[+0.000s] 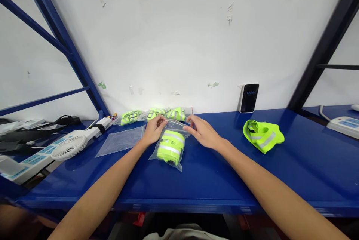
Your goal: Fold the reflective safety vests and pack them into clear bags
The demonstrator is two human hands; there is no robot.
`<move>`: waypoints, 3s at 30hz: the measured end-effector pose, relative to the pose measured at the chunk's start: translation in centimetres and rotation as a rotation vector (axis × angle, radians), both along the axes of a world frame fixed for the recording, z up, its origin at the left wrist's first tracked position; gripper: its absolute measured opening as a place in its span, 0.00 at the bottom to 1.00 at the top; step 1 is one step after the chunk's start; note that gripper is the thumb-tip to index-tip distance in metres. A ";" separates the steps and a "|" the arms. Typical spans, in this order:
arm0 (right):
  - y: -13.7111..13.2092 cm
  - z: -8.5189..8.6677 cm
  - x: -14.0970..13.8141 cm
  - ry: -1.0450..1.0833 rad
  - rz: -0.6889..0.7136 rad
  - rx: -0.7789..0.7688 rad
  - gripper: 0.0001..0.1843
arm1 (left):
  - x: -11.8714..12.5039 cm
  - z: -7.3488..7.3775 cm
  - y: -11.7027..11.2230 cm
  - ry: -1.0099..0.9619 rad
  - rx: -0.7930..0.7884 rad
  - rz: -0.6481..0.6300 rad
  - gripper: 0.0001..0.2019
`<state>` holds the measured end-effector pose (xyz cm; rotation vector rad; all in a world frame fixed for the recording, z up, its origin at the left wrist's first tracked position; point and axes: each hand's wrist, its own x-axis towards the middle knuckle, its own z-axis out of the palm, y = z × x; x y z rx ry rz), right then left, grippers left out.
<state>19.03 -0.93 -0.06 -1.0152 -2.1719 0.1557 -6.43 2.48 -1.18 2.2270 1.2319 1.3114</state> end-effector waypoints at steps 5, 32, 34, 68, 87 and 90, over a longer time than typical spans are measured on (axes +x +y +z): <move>-2.6 0.8 -1.3 -0.112 0.116 0.093 0.22 | 0.4 -1.5 0.8 -0.007 0.029 -0.011 0.07; 7.5 -5.4 3.9 -0.052 -0.346 0.079 0.27 | -2.8 1.0 0.4 0.502 0.135 0.518 0.15; 7.3 -4.7 4.4 -0.013 -0.385 0.151 0.24 | -3.7 1.7 0.2 0.611 0.000 0.632 0.18; -0.9 4.6 3.2 -0.464 0.025 -0.704 0.57 | 0.4 -0.3 -0.6 0.235 0.042 -0.327 0.11; 3.4 -0.7 1.6 -0.004 -0.044 -0.256 0.26 | 1.1 -0.7 -1.4 0.319 -0.054 -0.229 0.20; 3.5 -1.4 2.3 0.054 -0.224 -0.195 0.28 | 2.0 -0.6 -1.9 0.346 -0.052 -0.288 0.15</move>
